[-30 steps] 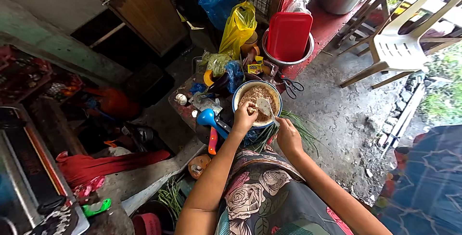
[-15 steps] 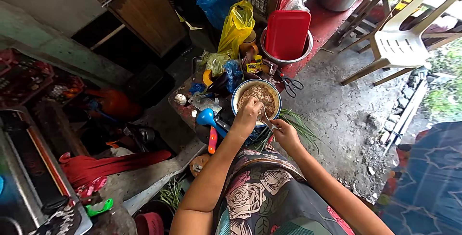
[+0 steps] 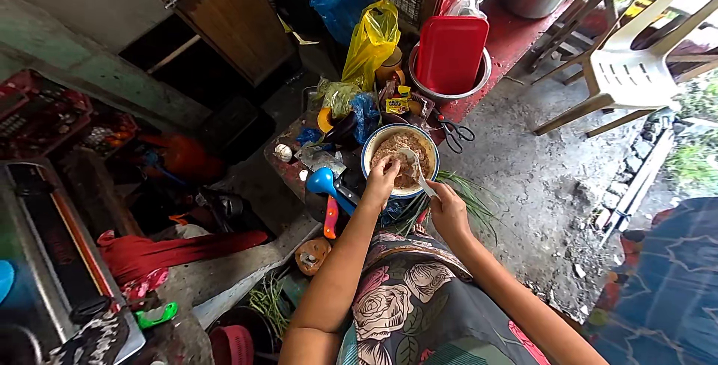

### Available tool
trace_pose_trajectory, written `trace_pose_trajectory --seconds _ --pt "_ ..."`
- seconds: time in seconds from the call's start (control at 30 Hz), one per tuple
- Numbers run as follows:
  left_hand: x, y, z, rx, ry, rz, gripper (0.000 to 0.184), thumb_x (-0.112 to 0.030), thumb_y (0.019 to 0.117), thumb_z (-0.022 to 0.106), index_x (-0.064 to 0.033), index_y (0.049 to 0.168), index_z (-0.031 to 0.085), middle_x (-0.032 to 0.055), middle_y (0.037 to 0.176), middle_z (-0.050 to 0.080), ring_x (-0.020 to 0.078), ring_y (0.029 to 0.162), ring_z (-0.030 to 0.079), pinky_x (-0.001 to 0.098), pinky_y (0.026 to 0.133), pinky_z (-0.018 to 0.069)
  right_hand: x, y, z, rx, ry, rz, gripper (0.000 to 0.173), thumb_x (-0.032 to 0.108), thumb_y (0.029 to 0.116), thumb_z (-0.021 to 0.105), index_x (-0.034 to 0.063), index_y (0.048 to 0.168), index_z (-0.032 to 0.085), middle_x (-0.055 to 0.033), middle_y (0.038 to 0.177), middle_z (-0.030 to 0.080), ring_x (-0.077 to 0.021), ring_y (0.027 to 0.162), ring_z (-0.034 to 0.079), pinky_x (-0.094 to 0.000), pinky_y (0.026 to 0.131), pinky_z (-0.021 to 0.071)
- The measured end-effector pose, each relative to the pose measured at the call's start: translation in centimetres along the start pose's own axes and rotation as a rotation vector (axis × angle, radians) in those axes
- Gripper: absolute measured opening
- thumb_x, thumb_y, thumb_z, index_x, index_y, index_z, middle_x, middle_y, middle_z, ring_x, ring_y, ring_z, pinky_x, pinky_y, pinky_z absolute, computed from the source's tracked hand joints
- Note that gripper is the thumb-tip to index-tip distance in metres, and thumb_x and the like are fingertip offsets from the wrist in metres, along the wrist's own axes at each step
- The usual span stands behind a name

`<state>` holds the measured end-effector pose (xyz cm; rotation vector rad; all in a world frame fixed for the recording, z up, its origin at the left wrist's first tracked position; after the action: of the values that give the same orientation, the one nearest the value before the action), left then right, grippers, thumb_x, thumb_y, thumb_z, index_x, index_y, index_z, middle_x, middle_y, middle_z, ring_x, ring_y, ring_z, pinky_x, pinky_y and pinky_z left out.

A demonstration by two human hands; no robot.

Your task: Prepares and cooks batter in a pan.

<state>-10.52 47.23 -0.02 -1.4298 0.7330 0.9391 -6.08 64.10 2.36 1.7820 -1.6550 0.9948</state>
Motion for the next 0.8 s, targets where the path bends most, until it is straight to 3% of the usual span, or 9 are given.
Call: trace_pose_trajectory --seconds 0.1,0.2,0.27,0.4,0.47,0.5,0.57,0.67,0.8 --pt "-0.1 -0.2 1.0 -0.046 -0.343 -0.089 0.035 -0.011 0.1094 0.046 0.0000 0.143 0.044 0.0170 0.125 0.058 0.0212 0.101 0.063 0.0360 0.090 0.0549 0.3 -0.4 0.0 -0.202 -0.128 -0.228 0.040 -0.011 0.0937 0.047 -0.0012 0.124 0.071 -0.0238 0.110 0.072 -0.0408 0.100 0.072 -0.0538 0.083 0.0585" --pt "-0.2 -0.1 1.4 -0.065 -0.497 -0.120 0.026 -0.005 0.1063 0.050 -0.0016 0.131 0.047 0.0103 0.102 0.060 0.0166 0.084 0.064 0.0318 0.082 0.0570 0.6 -0.5 -0.6 -0.324 -0.173 -0.352 0.040 -0.012 0.0924 0.049 0.0022 0.120 0.075 -0.0213 0.109 0.074 -0.0387 0.098 0.073 -0.0509 0.083 0.0592" --pt "-0.3 0.0 1.5 -0.052 -0.528 -0.103 0.021 0.000 0.1042 0.052 -0.0025 0.125 0.050 0.0080 0.095 0.062 0.0150 0.079 0.065 0.0299 0.080 0.0575 0.7 -0.6 -1.3 -0.374 -0.169 -0.379 0.038 -0.011 0.0940 0.050 0.0018 0.120 0.074 -0.0221 0.110 0.073 -0.0363 0.099 0.073 -0.0471 0.086 0.0601" --pt "-0.9 0.1 1.1 -0.084 -0.252 0.064 0.034 0.000 0.0986 0.063 0.0004 0.131 0.053 0.0127 0.114 0.062 0.0163 0.093 0.063 0.0316 0.084 0.0540 0.8 -0.5 -2.9 -0.307 -0.119 -0.188 0.038 -0.009 0.0937 0.049 -0.0031 0.125 0.070 -0.0262 0.114 0.069 -0.0376 0.097 0.071 -0.0480 0.080 0.0602" --pt "-1.5 0.1 0.9 -0.099 0.072 0.266 0.040 -0.003 0.0954 0.069 0.0035 0.133 0.056 0.0199 0.129 0.061 0.0235 0.110 0.063 0.0387 0.095 0.0531 0.4 0.1 -3.3 -0.077 -0.041 0.055 0.039 -0.006 0.0965 0.049 -0.0016 0.131 0.067 -0.0251 0.122 0.067 -0.0351 0.108 0.068 -0.0475 0.093 0.0555" --pt "-2.0 -0.1 1.0 -0.117 0.241 0.385 0.039 -0.004 0.0939 0.071 0.0041 0.131 0.059 0.0218 0.131 0.062 0.0268 0.115 0.064 0.0415 0.099 0.0530 0.0 0.4 -3.3 0.028 0.004 0.164 0.039 -0.004 0.0980 0.049 0.0004 0.133 0.066 -0.0223 0.125 0.067 -0.0298 0.107 0.068 -0.0434 0.094 0.0543" --pt "-2.5 -0.6 1.6 -0.142 0.476 0.611 0.033 -0.002 0.0913 0.072 0.0033 0.124 0.066 0.0224 0.127 0.063 0.0290 0.112 0.065 0.0416 0.096 0.0556 -0.8 0.8 -2.9 0.142 0.100 0.277 0.038 -0.001 0.0991 0.048 0.0018 0.133 0.064 -0.0179 0.124 0.067 -0.0209 0.089 0.068 -0.0376 0.080 0.0563" --pt "-2.0 -0.9 2.6 -0.089 0.649 0.823 0.030 0.002 0.0887 0.073 0.0030 0.119 0.069 0.0236 0.126 0.064 0.0348 0.118 0.064 0.0450 0.101 0.0541 -1.0 1.0 -2.6 0.175 0.180 0.317 0.037 -0.001 0.0990 0.049 0.0017 0.132 0.064 -0.0154 0.120 0.068 -0.0156 0.078 0.066 -0.0348 0.073 0.0560" --pt "-2.3 -1.5 2.8 -0.035 0.825 0.847 0.032 -0.009 0.0876 0.078 -0.0047 0.119 0.074 0.0176 0.128 0.068 0.0378 0.125 0.061 0.0592 0.108 0.0432 -1.1 1.0 -2.9 0.172 0.231 0.323 0.035 -0.003 0.0982 0.050 0.0022 0.130 0.066 -0.0116 0.112 0.069 -0.0088 0.067 0.060 -0.0276 0.064 0.0521"
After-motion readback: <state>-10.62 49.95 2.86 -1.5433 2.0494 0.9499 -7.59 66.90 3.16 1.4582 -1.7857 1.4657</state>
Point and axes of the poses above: each hand's wrist, its own y-axis towards the middle knuckle, its own z-axis out of the palm, x = y × z, the point moved 5 cm from there along y, towards the middle knuckle
